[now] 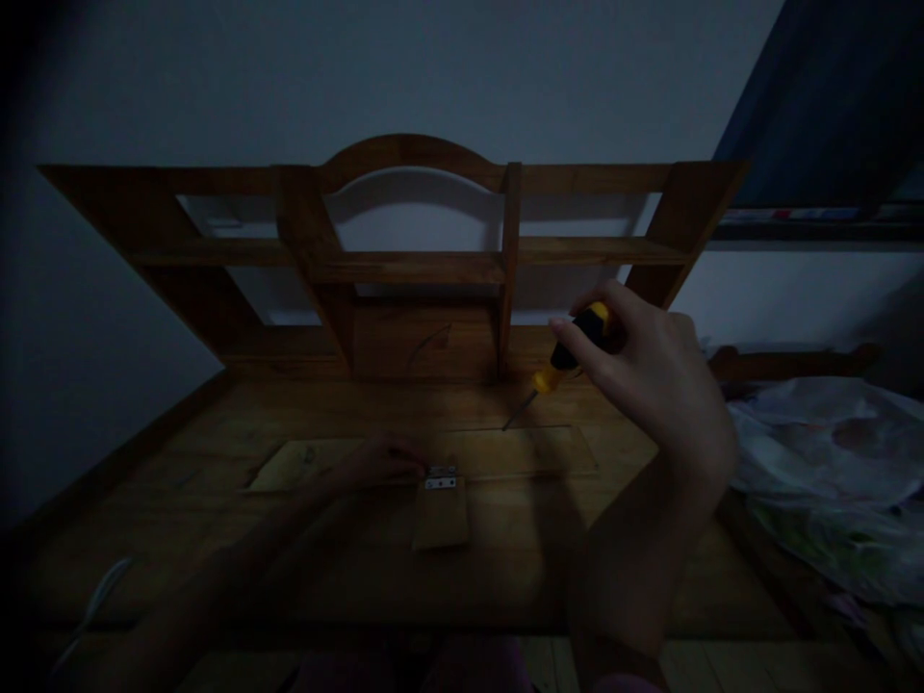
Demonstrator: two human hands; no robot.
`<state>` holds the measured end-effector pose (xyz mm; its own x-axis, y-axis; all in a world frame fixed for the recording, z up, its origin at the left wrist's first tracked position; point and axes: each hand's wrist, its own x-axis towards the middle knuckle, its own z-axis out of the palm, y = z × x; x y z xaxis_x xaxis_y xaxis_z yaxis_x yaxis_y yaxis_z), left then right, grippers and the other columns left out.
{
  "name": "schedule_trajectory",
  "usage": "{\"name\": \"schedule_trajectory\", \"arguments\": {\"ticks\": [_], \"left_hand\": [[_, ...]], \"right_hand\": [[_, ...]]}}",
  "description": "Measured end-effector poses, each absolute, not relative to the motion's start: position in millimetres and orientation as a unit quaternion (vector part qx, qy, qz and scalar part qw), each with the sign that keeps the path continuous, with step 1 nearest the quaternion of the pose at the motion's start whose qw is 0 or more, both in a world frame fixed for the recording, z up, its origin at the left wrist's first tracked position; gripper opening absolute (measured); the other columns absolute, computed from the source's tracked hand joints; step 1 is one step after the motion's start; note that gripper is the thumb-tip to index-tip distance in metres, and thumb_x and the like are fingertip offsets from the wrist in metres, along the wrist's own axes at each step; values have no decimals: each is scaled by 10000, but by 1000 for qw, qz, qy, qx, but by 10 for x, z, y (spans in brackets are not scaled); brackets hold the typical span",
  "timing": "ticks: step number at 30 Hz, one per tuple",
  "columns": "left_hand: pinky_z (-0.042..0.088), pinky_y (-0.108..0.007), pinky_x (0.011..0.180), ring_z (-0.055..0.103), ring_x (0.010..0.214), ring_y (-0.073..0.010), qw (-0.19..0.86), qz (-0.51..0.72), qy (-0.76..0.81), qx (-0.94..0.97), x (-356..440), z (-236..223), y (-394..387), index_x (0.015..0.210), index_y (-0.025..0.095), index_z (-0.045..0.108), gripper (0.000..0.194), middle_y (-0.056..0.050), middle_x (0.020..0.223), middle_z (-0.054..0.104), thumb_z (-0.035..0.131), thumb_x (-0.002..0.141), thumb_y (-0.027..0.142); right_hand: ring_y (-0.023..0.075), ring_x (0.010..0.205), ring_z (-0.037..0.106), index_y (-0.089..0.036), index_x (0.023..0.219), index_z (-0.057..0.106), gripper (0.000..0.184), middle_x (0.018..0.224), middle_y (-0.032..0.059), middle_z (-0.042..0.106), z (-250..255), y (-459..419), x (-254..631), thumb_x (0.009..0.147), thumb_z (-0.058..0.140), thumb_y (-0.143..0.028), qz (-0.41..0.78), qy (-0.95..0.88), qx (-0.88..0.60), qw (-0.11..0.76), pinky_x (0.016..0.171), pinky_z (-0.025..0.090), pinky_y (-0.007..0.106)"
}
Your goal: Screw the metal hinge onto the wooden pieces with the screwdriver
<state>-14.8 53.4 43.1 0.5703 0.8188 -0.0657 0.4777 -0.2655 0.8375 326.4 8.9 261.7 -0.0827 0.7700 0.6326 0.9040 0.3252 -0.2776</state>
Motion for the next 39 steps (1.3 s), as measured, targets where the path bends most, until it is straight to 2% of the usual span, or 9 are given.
{"name": "schedule_trajectory", "arguments": {"ticks": [4,12,18,25,33,36,39], "left_hand": [[496,-248,780,692,885,-188,433,200,428,768,-90,401,523,948,197,777,232,-37,957,768,723,820,383],[499,-254,789,694,885,-194,428,217,449,754,-72,330,535,903,219,783,250,-16,931,770,713,810,441],[480,-244,731,687,830,-186,415,219,467,750,-36,300,544,873,212,781,228,-7,880,765,730,796,421],[480,-249,765,685,874,-184,431,225,427,763,-61,339,518,921,217,773,211,-14,926,764,688,846,395],[499,-270,797,691,871,-197,442,215,400,773,-29,355,567,887,200,779,228,-37,932,768,663,854,394],[507,-285,788,690,860,-207,409,245,436,764,-158,458,582,904,203,779,262,-41,920,766,654,845,426],[517,-290,747,683,842,-210,331,329,543,698,-643,659,563,1022,225,747,334,-29,932,759,641,837,482]], "right_hand": [[148,595,589,-239,964,632,280,719,-7,649,2599,114,3279,891,630,-509,-109,-734,-559,371,581,377,259],[128,632,602,-264,971,627,283,783,-42,669,2562,145,3297,885,633,-534,-128,-734,-554,371,579,373,239],[122,644,612,-261,969,627,277,814,-40,684,2561,149,3295,882,644,-523,-123,-734,-555,372,581,381,230],[151,705,650,-265,985,625,282,801,-30,685,2559,133,3294,898,618,-533,-121,-740,-551,366,603,392,243],[142,668,629,-259,983,615,296,837,-26,690,2545,149,3310,895,614,-542,-132,-739,-552,364,593,390,243],[149,674,633,-265,973,619,299,840,-31,691,2543,147,3318,890,612,-552,-135,-737,-557,358,594,391,249],[167,705,654,-277,972,626,311,835,-32,697,2545,134,3327,888,598,-576,-129,-737,-556,362,608,404,258]]}}
